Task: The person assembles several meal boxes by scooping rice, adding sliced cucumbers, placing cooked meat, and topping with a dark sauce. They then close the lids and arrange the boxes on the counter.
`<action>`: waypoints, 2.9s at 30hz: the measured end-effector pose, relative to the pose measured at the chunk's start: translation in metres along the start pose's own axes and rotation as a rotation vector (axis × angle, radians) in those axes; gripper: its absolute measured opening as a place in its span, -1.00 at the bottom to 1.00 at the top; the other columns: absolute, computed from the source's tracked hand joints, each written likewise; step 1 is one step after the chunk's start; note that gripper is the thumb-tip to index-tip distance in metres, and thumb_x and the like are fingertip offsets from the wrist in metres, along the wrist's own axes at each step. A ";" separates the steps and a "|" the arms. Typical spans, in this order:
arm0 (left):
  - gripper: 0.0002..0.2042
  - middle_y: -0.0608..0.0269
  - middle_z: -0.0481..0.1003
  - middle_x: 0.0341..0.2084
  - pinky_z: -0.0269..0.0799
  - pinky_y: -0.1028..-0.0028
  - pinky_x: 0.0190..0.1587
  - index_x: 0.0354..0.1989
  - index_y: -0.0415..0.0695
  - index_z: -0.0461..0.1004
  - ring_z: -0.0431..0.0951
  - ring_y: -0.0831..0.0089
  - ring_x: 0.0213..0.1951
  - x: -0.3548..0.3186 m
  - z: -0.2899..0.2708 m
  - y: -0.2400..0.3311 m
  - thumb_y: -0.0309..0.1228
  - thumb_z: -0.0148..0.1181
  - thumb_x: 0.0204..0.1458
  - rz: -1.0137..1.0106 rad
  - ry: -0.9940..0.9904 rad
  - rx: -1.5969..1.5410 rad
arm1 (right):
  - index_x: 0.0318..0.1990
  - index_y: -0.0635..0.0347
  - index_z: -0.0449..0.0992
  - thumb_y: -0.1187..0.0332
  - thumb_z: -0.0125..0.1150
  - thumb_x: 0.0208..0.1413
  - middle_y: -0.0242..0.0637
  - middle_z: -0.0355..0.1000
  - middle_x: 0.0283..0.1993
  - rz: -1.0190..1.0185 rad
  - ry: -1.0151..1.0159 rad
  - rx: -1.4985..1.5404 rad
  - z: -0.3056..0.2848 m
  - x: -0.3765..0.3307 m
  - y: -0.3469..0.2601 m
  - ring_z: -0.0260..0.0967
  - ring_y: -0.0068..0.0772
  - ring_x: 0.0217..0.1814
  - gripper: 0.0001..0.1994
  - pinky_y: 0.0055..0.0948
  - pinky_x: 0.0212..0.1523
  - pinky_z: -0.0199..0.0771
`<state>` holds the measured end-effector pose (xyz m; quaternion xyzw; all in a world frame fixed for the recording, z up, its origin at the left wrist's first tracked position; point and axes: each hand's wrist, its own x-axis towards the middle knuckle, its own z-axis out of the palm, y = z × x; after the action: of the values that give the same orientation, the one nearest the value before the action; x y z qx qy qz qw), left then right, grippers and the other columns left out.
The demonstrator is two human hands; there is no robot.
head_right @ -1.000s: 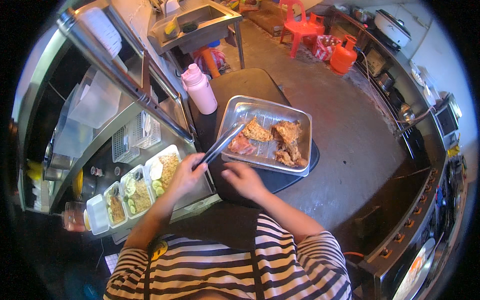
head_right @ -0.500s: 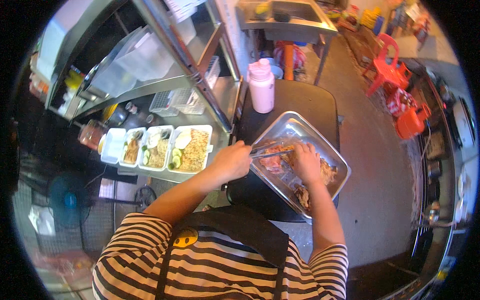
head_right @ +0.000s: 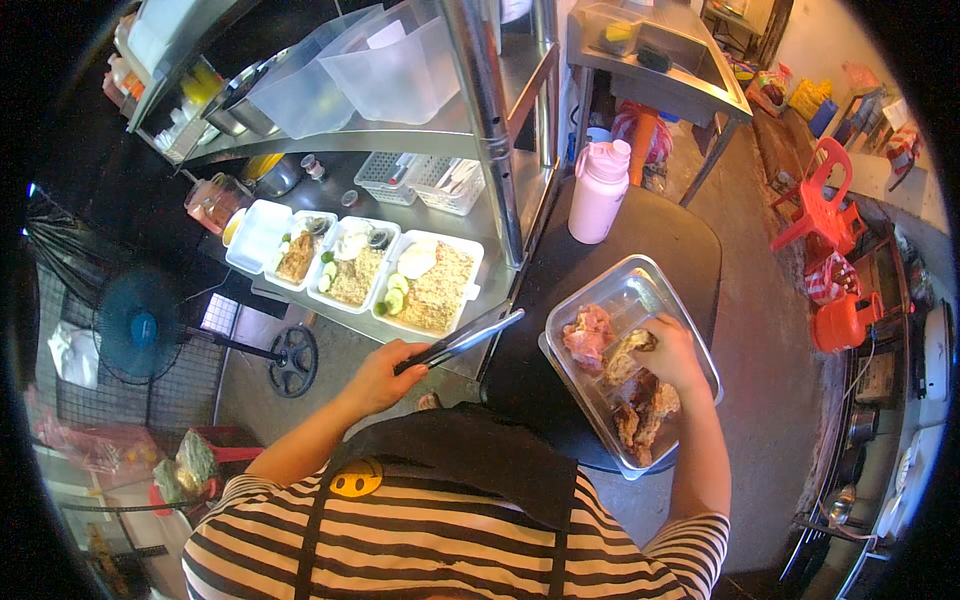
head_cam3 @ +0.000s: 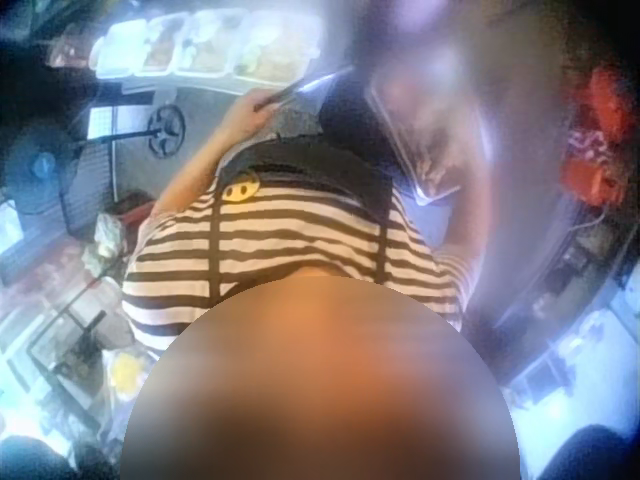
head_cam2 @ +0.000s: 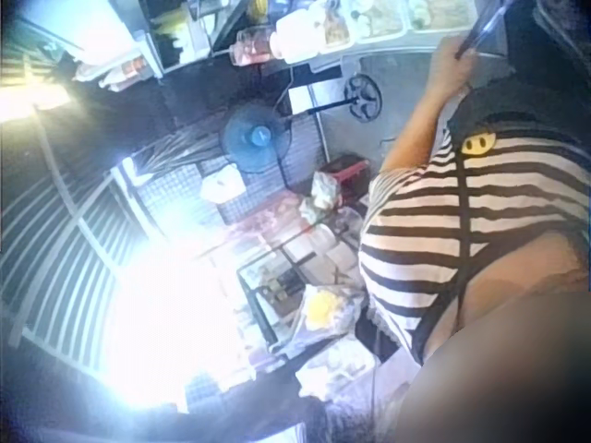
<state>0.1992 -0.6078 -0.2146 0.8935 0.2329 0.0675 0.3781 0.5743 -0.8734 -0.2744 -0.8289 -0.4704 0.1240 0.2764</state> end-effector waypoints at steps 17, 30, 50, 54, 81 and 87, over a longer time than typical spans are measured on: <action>-0.63 0.29 0.50 -0.27 0.38 0.61 -0.41 0.08 -0.33 0.38 0.47 0.58 -0.42 -0.040 -0.114 -0.166 -0.42 0.10 0.11 -0.412 -0.254 -0.703 | -0.16 0.35 0.52 0.25 0.42 -0.09 -0.27 0.49 -0.31 0.534 -0.123 0.951 0.157 0.106 -0.243 0.35 -0.51 -0.37 -0.60 -0.51 -0.40 0.32; -0.73 0.35 0.47 -0.52 0.35 0.58 -0.49 -0.05 -0.26 0.51 0.42 0.62 -0.59 -0.001 -0.134 -0.161 -0.41 0.11 0.11 -0.349 -0.270 -0.206 | -0.15 0.36 0.45 0.17 0.47 -0.24 0.00 0.44 -0.24 0.251 0.083 0.335 0.187 0.111 -0.238 0.41 -0.10 -0.13 -0.46 -0.28 -0.10 0.41; -0.60 0.04 0.46 -0.26 0.46 0.30 -0.20 0.00 -0.15 0.46 0.51 0.08 -0.25 -0.034 -0.118 -0.097 -0.53 0.19 -0.10 0.083 0.114 0.456 | -0.07 0.28 0.46 0.39 0.36 -0.14 0.02 0.39 -0.17 0.022 0.207 0.257 0.185 0.084 -0.237 0.39 0.02 -0.09 -0.59 -0.20 -0.04 0.42; -0.62 0.16 0.45 -0.22 0.42 0.45 -0.11 0.07 -0.20 0.40 0.49 0.34 -0.16 -0.029 -0.105 -0.079 -0.51 0.15 0.02 0.013 0.114 -0.140 | -0.19 0.30 0.53 0.22 0.17 0.12 -0.02 0.43 -0.22 0.002 0.076 0.330 0.159 0.048 -0.251 0.37 -0.01 -0.02 -0.71 -0.24 0.00 0.40; -0.81 0.14 0.52 -0.23 0.33 0.17 -0.06 -0.31 -0.11 0.55 0.49 0.20 -0.15 0.135 0.182 0.053 -0.38 0.27 -0.13 1.297 -0.116 0.386 | -0.13 0.15 0.27 -0.17 -0.19 0.26 -0.36 0.29 -0.43 1.164 1.160 1.144 0.130 -0.308 -0.181 0.17 -0.59 -0.61 -0.50 -0.56 -0.62 0.20; -0.55 -0.07 0.40 0.07 0.24 0.28 0.17 0.14 -0.18 0.40 0.38 0.08 0.11 0.105 0.142 0.124 -0.22 0.15 0.12 0.911 -0.599 1.182 | -0.11 0.18 0.31 -0.21 -0.21 0.23 -0.32 0.31 -0.41 1.421 1.212 1.054 0.143 -0.396 -0.179 0.18 -0.54 -0.60 -0.45 -0.52 -0.61 0.20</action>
<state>0.3795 -0.7257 -0.2328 0.9331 -0.2689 -0.1619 -0.1755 0.1716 -1.0884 -0.3100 -0.6125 0.4481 0.0118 0.6511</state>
